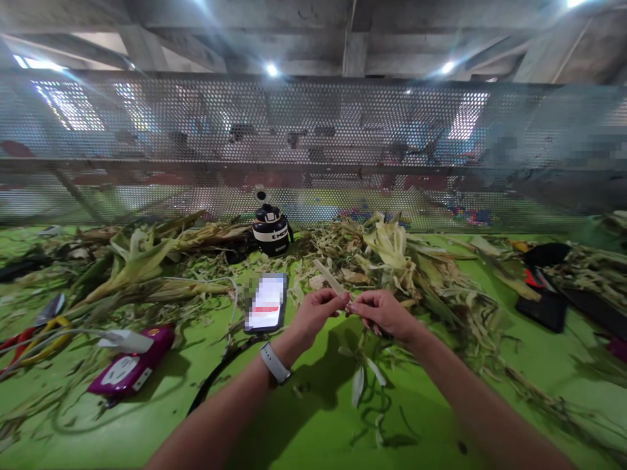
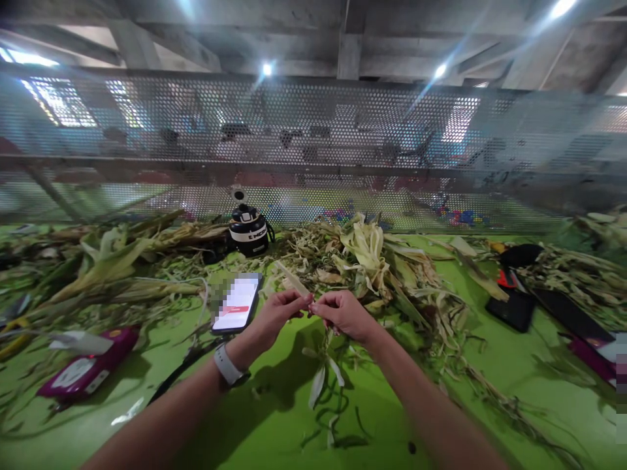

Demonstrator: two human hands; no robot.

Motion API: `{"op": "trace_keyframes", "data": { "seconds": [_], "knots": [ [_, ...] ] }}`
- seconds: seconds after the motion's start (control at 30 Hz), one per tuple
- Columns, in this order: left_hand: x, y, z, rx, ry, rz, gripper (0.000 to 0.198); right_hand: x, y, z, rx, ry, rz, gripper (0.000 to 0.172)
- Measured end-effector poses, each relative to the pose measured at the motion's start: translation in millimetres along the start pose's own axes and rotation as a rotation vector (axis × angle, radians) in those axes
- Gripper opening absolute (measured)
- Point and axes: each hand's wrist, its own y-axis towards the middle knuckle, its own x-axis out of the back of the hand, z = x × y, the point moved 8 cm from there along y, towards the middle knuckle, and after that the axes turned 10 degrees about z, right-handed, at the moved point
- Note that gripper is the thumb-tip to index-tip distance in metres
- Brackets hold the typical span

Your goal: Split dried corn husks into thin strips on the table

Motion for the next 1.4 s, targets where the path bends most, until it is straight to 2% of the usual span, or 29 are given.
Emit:
{"op": "trace_keyframes", "data": {
  "seconds": [0.1, 0.2, 0.3, 0.47, 0.67, 1.03, 1.13, 1.3, 1.4],
  "knots": [
    [3.2, 0.1, -1.7, 0.026, 0.001, 0.003, 0.031, 6.7, -3.5, 8.7, 0.101, -0.067, 0.001, 0.028],
    [2.0, 0.3, -0.8, 0.064, -0.039, 0.032, 0.033, 14.8, -9.8, 26.9, 0.323, -0.202, -0.061, 0.022],
    [0.3, 0.3, 4.0, 0.108, -0.073, 0.044, 0.030, 9.5, -14.4, 39.3, 0.506, -0.381, -0.071, 0.018],
    [-1.1, 1.6, 10.2, 0.130, -0.061, 0.066, 0.025, 1.2, -15.3, 44.3, 0.610, -0.506, -0.109, 0.009],
    [-1.8, 1.5, 8.2, 0.115, -0.011, 0.085, 0.028, 2.4, -16.0, 48.2, 0.606, -0.508, -0.125, 0.014],
    [-7.3, -4.5, 4.1, 0.152, -0.052, 0.074, 0.035, 7.7, -11.2, 40.0, 0.478, -0.373, -0.109, 0.020],
    [-7.4, -5.0, 2.8, 0.150, -0.047, 0.070, 0.036, 8.9, -8.7, 34.9, 0.414, -0.327, -0.109, 0.022],
    [-8.5, -5.1, -0.5, 0.130, -0.052, 0.069, 0.037, 13.0, -2.2, 17.4, 0.217, -0.191, -0.110, 0.031],
    [-10.2, -5.8, -2.6, 0.119, -0.084, 0.088, 0.035, 14.5, 1.0, 8.8, 0.169, -0.121, -0.085, 0.035]
  ]
}}
